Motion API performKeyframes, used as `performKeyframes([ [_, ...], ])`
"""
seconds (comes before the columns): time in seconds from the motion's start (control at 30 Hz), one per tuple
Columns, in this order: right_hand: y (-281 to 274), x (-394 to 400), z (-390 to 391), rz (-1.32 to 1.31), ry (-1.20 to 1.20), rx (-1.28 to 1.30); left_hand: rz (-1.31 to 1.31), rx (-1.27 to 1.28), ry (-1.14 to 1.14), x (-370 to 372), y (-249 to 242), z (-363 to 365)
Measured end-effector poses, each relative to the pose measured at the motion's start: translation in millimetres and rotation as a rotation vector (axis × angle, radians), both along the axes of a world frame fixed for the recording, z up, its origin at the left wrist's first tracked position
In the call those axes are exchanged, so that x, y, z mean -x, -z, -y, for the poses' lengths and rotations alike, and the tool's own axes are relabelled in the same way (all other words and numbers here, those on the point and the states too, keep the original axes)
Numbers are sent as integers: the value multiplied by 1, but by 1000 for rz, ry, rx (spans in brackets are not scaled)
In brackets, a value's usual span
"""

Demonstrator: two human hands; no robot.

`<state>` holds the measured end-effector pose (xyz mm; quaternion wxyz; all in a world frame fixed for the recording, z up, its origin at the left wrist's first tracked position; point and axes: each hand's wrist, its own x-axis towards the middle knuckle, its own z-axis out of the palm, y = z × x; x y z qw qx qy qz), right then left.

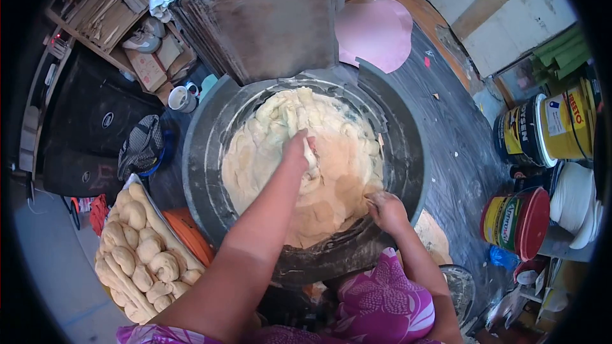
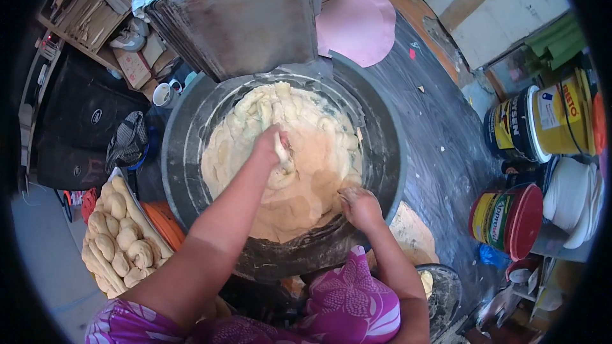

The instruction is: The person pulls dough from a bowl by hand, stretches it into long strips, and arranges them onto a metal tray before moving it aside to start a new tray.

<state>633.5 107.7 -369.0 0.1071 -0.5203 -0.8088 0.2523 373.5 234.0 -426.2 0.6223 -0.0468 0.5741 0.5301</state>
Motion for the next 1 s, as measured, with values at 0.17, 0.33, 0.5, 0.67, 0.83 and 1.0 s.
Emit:
performKeyframes([
  [0.17,0,0,0,13,23,67,6,-78,200,32,-68,-34],
  [0.33,-3,-1,-5,-10,29,134,-142,-316,248,10,-160,14],
  [0.5,-31,62,-14,-421,34,22,280,-587,71,-56,-198,88],
  [0.67,26,84,-30,-750,-176,337,318,-690,213,-71,-222,133],
  [0.83,6,9,-42,-995,130,829,-296,-448,-91,-31,-168,134],
  [1.0,-33,3,-24,-347,-116,1045,-148,15,-51,4,-35,162],
])
